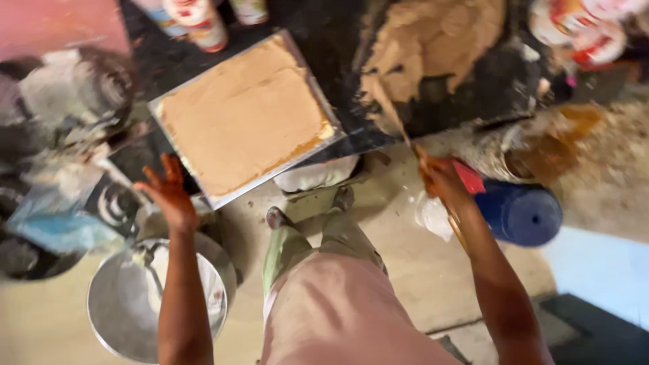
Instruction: The person frosts a square cake by applying brown frosting with a flat spatula and spreading it across the top surface, periodically picking up and rotating the cake tray.
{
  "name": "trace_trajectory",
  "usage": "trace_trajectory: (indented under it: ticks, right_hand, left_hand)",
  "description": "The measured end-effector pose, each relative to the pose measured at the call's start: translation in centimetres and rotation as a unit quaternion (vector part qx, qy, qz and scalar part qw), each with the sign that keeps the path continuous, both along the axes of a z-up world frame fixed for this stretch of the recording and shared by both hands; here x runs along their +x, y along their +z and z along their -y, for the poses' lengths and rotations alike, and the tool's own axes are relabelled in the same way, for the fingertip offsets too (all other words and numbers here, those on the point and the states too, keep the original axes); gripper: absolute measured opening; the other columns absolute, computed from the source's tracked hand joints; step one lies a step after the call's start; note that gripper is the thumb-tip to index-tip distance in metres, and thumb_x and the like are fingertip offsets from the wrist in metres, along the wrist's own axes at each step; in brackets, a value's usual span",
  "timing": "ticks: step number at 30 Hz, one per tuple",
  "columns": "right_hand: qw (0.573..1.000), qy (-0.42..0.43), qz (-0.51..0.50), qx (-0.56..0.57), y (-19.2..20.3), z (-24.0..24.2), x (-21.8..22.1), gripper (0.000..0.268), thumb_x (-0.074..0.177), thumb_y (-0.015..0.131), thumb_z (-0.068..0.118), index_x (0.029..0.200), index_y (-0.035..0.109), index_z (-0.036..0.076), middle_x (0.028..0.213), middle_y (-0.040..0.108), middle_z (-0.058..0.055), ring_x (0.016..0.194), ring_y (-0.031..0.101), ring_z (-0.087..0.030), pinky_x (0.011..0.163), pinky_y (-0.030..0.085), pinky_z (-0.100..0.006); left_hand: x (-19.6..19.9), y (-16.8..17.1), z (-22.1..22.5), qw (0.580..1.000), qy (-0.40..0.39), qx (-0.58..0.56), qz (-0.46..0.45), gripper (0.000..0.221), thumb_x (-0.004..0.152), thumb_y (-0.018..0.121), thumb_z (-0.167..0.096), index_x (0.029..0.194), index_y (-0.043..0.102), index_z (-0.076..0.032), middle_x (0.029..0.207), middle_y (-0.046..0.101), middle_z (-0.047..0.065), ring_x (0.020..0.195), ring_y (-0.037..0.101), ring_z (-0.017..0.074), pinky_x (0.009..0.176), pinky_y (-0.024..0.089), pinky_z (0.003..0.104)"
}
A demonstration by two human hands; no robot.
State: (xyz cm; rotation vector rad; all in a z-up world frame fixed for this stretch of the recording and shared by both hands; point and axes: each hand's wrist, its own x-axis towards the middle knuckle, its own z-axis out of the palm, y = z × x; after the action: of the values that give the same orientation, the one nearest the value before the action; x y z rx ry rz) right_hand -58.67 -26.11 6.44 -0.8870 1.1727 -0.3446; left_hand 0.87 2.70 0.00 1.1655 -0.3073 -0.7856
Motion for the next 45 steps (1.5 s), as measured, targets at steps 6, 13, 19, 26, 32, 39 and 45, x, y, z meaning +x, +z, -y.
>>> trace_trajectory:
  ticks: [6,13,19,26,32,39,45]
  right_hand:
    - [0.993,0.09,0.074,0.018,2.6,-4.9,8.3,0.046,0.098,0.061,0.016,0.144,0.058,0.018,0.071,0.044,0.005,0.049,0.034,-0.003,0.042,0.027,-0.021]
    - [0.783,0.285,-0.145,-0.534,3.7,-9.4,29.3,0.031,0.088,0.074,0.015,0.119,0.072,0.012,0.12,0.056,-0.024,0.083,0.066,-0.037,0.073,0.055,-0.045]
    - [0.767,0.313,-0.324,-0.456,6.7,-11.7,34.4,0.053,0.085,0.07,0.011,0.137,0.065,0.016,0.128,0.046,-0.027,0.081,0.066,-0.046,0.073,0.055,-0.052]
    - [0.874,0.201,-0.207,-0.392,3.1,-17.7,38.1,0.033,0.09,0.067,0.009,0.123,0.073,0.009,0.107,0.066,-0.017,0.094,0.07,-0.041,0.079,0.057,-0.048]
    - [0.711,0.2,-0.244,-0.628,5.1,-19.3,41.2,0.034,0.073,0.067,0.011,0.105,0.075,0.012,0.11,0.056,-0.015,0.098,0.064,-0.044,0.077,0.057,-0.05]
    - [0.78,0.26,-0.269,-0.502,7.2,-13.8,35.7,0.033,0.093,0.059,0.009,0.124,0.071,0.009,0.105,0.056,-0.021,0.089,0.059,-0.041,0.076,0.049,-0.052]
    - [0.775,0.344,-0.106,-0.519,4.2,-10.3,36.3,0.009,0.084,0.067,0.007,0.09,0.072,0.003,0.091,0.06,-0.016,0.091,0.061,-0.035,0.081,0.049,-0.047]
  left_hand:
    - [-0.1,-0.1,1.0,0.999,-0.01,0.025,0.022,0.104,0.094,0.024,-0.084,0.166,-0.015,-0.02,0.176,0.026,0.017,0.163,0.026,0.0327,0.133,0.01,0.044]
    - [1.3,-1.2,2.1,0.999,-0.039,-0.003,0.006,0.1,0.095,0.025,-0.081,0.165,-0.013,-0.023,0.172,0.028,0.017,0.16,0.028,0.033,0.132,0.011,0.045]
    - [1.6,-2.4,2.2,0.996,-0.053,-0.045,-0.05,0.099,0.095,0.027,-0.079,0.166,-0.01,-0.022,0.172,0.025,0.016,0.16,0.025,0.0319,0.131,0.009,0.045]
    - [1.1,-1.0,2.0,0.995,-0.097,-0.028,-0.008,0.1,0.097,0.025,-0.079,0.167,-0.01,-0.018,0.175,0.017,0.016,0.162,0.019,0.0307,0.131,0.005,0.044]
    - [0.6,-0.4,2.6,0.995,-0.092,-0.038,-0.014,0.098,0.097,0.026,-0.079,0.166,-0.012,-0.021,0.175,0.013,0.018,0.162,0.017,0.0304,0.131,0.003,0.044]
    - [0.9,-0.8,2.4,0.993,-0.1,-0.054,-0.014,0.097,0.097,0.026,-0.078,0.166,-0.013,-0.022,0.174,0.014,0.02,0.162,0.016,0.0323,0.131,0.002,0.044]
    - [0.8,-1.3,2.5,0.996,-0.034,-0.083,-0.022,0.097,0.099,0.027,-0.076,0.165,-0.014,-0.019,0.174,0.016,0.021,0.161,0.02,0.0351,0.133,0.006,0.045]
